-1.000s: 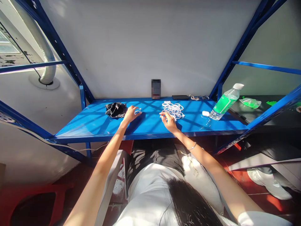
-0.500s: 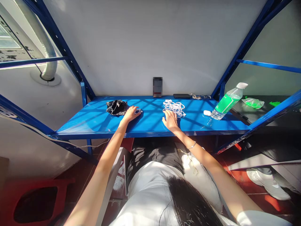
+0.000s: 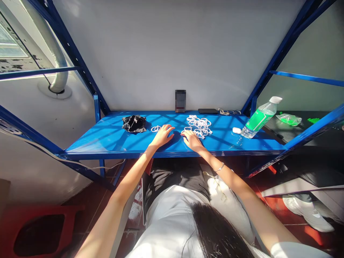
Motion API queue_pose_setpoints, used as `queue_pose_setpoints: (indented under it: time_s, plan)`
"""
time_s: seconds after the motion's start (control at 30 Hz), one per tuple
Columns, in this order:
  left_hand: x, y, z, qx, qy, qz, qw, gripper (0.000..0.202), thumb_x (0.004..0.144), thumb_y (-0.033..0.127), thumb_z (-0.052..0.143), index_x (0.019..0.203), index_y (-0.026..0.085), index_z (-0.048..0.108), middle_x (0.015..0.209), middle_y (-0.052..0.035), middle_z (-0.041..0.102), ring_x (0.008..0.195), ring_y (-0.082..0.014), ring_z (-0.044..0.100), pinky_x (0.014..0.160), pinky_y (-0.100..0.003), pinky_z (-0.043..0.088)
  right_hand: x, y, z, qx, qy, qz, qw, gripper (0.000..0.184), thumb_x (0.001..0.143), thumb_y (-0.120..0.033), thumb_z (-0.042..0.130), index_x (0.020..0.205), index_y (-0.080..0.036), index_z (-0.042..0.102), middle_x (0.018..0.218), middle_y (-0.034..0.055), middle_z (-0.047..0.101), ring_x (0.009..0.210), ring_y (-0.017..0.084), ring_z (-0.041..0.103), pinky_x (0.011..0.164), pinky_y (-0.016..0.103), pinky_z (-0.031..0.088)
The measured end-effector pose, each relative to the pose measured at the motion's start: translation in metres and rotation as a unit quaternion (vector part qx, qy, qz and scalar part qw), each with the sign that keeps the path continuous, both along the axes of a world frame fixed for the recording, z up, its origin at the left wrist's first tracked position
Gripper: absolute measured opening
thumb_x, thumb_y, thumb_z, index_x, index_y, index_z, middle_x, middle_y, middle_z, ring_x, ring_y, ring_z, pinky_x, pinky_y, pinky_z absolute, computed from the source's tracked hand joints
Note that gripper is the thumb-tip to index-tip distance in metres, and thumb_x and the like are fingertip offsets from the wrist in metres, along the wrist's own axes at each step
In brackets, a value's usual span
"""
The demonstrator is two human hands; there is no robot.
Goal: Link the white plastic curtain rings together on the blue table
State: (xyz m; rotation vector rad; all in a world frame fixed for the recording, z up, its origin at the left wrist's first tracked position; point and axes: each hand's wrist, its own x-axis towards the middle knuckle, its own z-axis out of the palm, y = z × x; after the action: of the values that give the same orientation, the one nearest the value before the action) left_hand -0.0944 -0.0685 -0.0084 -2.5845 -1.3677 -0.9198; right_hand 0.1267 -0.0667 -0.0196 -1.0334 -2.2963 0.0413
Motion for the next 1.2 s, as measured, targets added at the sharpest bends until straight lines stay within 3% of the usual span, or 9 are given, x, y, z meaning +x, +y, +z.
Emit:
queue_pose_setpoints:
  time_s: [0.13,0.23,0.37,0.5,0.67,0.77,1.03,1.2]
  plan:
    - [0.02,0.0,-0.008,-0.056,0.018,-0.059,0.997,0.027,0.091,0.029,0.052,0.113,0.018,0.063,0.122,-0.0133,0.056,0.113,-0.029,0.053,0.094,-0.045,0.045,-0.001,-0.002,0.003,-0.012,0.005,0.092,0.996,0.026,0.089,-0.01,0.045,0.106,-0.018,0.062,0.108,0.0085,0.066,0.102,0.023,0.059,0.09,0.04,0.049]
    - [0.021,-0.001,-0.009,-0.066,-0.006,-0.085,0.994,0.025,0.091,0.035,0.051,0.104,0.018,0.065,0.115,-0.0119,0.061,0.105,-0.0265,0.057,0.089,-0.042,0.048,-0.001,-0.004,0.004,-0.022,0.024,0.109,0.993,0.027,0.089,-0.011,0.044,0.107,-0.019,0.062,0.108,0.0072,0.065,0.106,0.022,0.058,0.093,0.039,0.048]
    - [0.016,-0.002,-0.003,-0.076,-0.042,-0.123,0.989,0.029,0.091,0.045,0.053,0.088,0.018,0.064,0.102,-0.0075,0.064,0.094,-0.0216,0.059,0.084,-0.035,0.049,-0.001,-0.005,0.004,-0.002,0.065,0.044,0.997,0.031,0.09,-0.012,0.042,0.114,-0.019,0.06,0.115,0.0083,0.064,0.111,0.023,0.055,0.098,0.04,0.045]
    - [0.015,-0.004,0.0,-0.091,-0.059,-0.118,0.987,0.036,0.087,0.051,0.056,0.077,0.018,0.061,0.1,-0.0069,0.065,0.093,-0.0215,0.06,0.083,-0.035,0.049,-0.003,-0.005,0.003,-0.031,0.013,-0.029,0.999,0.035,0.089,-0.013,0.046,0.121,-0.017,0.059,0.12,0.0107,0.064,0.113,0.026,0.056,0.1,0.043,0.042]
    - [0.015,-0.004,-0.002,-0.098,-0.069,-0.117,0.986,0.039,0.084,0.055,0.058,0.073,0.018,0.061,0.104,-0.0087,0.065,0.096,-0.0221,0.06,0.083,-0.035,0.051,-0.005,-0.004,0.001,-0.042,-0.013,-0.143,0.989,0.029,0.089,-0.016,0.049,0.114,-0.015,0.063,0.114,0.0128,0.067,0.111,0.029,0.056,0.1,0.047,0.039]
    - [0.015,-0.002,-0.004,-0.086,-0.064,-0.116,0.987,0.038,0.084,0.053,0.059,0.071,0.017,0.061,0.102,-0.0092,0.065,0.093,-0.0218,0.061,0.081,-0.034,0.051,-0.004,-0.002,-0.002,-0.028,0.007,-0.164,0.986,0.026,0.087,-0.017,0.05,0.109,-0.015,0.065,0.112,0.0139,0.068,0.111,0.032,0.054,0.099,0.05,0.037]
    - [0.019,-0.002,-0.004,-0.064,-0.088,-0.139,0.984,0.03,0.085,0.043,0.057,0.07,0.017,0.058,0.096,-0.0092,0.066,0.087,-0.019,0.061,0.075,-0.03,0.052,-0.003,-0.005,0.002,-0.007,0.006,-0.075,0.997,0.037,0.088,-0.016,0.049,0.124,-0.014,0.058,0.128,0.0134,0.059,0.12,0.03,0.048,0.1,0.048,0.04]
    - [0.023,-0.009,0.003,-0.08,-0.137,-0.17,0.973,0.02,0.081,0.034,0.06,0.074,0.017,0.056,0.087,-0.0063,0.064,0.082,-0.0165,0.061,0.071,-0.027,0.051,-0.003,-0.007,0.006,0.012,-0.007,-0.015,1.0,0.034,0.093,-0.019,0.046,0.125,-0.017,0.058,0.124,0.0117,0.061,0.118,0.028,0.05,0.099,0.045,0.043]
